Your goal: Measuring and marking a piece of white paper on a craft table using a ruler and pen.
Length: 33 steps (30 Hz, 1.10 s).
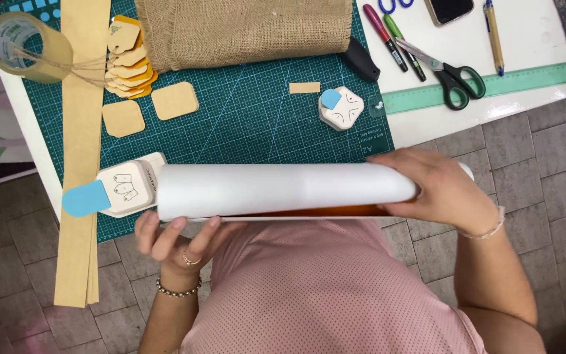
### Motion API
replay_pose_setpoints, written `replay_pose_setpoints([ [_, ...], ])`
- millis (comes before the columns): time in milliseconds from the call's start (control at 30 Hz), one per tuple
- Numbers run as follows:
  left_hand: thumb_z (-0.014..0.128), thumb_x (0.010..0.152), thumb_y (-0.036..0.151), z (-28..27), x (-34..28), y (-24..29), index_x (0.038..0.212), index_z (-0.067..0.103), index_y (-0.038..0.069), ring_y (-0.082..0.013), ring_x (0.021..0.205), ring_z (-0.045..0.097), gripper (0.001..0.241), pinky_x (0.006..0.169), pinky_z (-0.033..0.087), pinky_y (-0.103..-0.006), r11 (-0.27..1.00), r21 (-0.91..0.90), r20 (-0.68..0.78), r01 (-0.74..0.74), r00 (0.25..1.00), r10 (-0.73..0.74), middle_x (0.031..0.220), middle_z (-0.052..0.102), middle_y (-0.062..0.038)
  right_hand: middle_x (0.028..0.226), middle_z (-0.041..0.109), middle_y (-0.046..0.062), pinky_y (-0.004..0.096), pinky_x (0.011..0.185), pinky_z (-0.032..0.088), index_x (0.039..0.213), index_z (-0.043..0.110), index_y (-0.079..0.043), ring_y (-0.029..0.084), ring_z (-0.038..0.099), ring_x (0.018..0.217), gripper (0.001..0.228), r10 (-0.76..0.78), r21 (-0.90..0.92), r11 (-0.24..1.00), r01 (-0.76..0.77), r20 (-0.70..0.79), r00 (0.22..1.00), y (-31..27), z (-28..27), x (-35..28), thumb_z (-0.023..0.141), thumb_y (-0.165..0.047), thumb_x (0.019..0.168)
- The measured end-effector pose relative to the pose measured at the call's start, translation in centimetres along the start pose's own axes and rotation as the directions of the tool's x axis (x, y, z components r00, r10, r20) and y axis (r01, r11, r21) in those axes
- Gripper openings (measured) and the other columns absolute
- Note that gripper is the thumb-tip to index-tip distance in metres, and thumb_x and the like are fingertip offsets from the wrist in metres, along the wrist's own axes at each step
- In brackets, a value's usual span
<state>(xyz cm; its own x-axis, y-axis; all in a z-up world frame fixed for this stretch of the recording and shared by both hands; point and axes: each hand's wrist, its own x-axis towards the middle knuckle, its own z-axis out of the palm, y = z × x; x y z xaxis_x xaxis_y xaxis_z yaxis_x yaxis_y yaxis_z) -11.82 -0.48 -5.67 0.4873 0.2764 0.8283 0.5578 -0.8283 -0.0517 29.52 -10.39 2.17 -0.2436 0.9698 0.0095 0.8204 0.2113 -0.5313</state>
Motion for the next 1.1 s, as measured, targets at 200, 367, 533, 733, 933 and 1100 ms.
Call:
replay_pose_setpoints([
  [200,0.080,0.093,0.035,-2.0,3.0,0.6,0.109,0.063,0.023,-0.0244,0.100,0.052,0.026,0.103,0.035,-0.0509,0.992,-0.082,0.189,0.096,0.979,-0.079,0.100,0.054,-0.001,0.134,0.068,-0.008,0.033,0.091,0.059,0.133,0.059,-0.025,0.015,0.070,0.111,0.073,0.168,0.224,0.913,-0.341,0.555,0.815,3.2,0.7,0.4,0.086,-0.036,0.066],
  [367,0.069,0.095,0.030,-3.6,6.7,1.0,0.106,0.063,0.007,-0.0246,0.087,0.058,0.026,0.102,0.044,-0.0537,0.957,-0.191,0.617,0.218,0.785,-0.056,0.089,0.056,-0.009,0.138,0.065,-0.015,0.027,0.095,0.054,0.140,0.054,-0.034,0.010,0.067,0.114,0.073,0.279,0.019,0.845,-0.535,0.837,0.471,3.6,1.9,1.7,0.075,-0.047,0.071],
  [533,0.073,0.090,0.014,-4.2,6.1,0.2,0.089,0.061,0.007,-0.0266,0.103,0.063,0.013,0.107,0.042,-0.0527,0.906,-0.294,0.675,0.305,0.737,-0.029,0.096,0.062,-0.007,0.146,0.059,-0.013,0.028,0.100,0.054,0.146,0.049,-0.031,0.010,0.064,0.123,0.075,0.187,0.112,0.781,-0.615,0.897,0.400,7.3,4.6,0.9,0.073,-0.041,0.076],
  [733,0.075,0.086,0.015,-5.9,4.8,-0.2,0.095,0.065,0.008,-0.0204,0.100,0.070,0.015,0.103,0.052,-0.0498,0.750,-0.417,0.712,0.513,0.697,-0.080,0.095,0.074,0.000,0.166,0.028,0.003,0.050,0.120,0.024,0.150,0.040,-0.022,0.024,0.026,0.152,0.071,-0.176,0.626,0.565,-0.538,0.728,0.662,10.3,3.8,-2.0,0.070,-0.027,0.085],
  [933,0.089,0.065,0.022,-7.5,-1.9,0.9,0.087,0.073,0.009,-0.0137,0.081,0.074,0.031,0.080,0.060,-0.0286,0.379,-0.325,0.725,0.866,0.486,-0.488,0.089,0.077,-0.004,0.149,0.053,0.015,0.062,0.119,0.025,0.137,0.060,-0.011,0.036,0.042,0.143,0.052,-0.232,0.899,0.267,-0.347,0.409,0.882,13.7,5.7,-8.0,0.059,-0.037,0.092],
  [1100,0.088,0.071,0.015,-7.1,-6.6,5.7,0.090,0.070,0.005,-0.0089,0.069,0.064,0.028,0.059,0.052,-0.0209,0.033,-0.202,0.606,0.979,0.151,-0.781,0.080,0.071,-0.004,0.135,0.061,0.016,0.042,0.096,0.048,0.138,0.056,-0.002,0.028,0.057,0.123,0.076,0.123,0.900,0.153,-0.408,0.392,0.912,15.7,9.7,-11.2,0.081,-0.035,0.074],
])
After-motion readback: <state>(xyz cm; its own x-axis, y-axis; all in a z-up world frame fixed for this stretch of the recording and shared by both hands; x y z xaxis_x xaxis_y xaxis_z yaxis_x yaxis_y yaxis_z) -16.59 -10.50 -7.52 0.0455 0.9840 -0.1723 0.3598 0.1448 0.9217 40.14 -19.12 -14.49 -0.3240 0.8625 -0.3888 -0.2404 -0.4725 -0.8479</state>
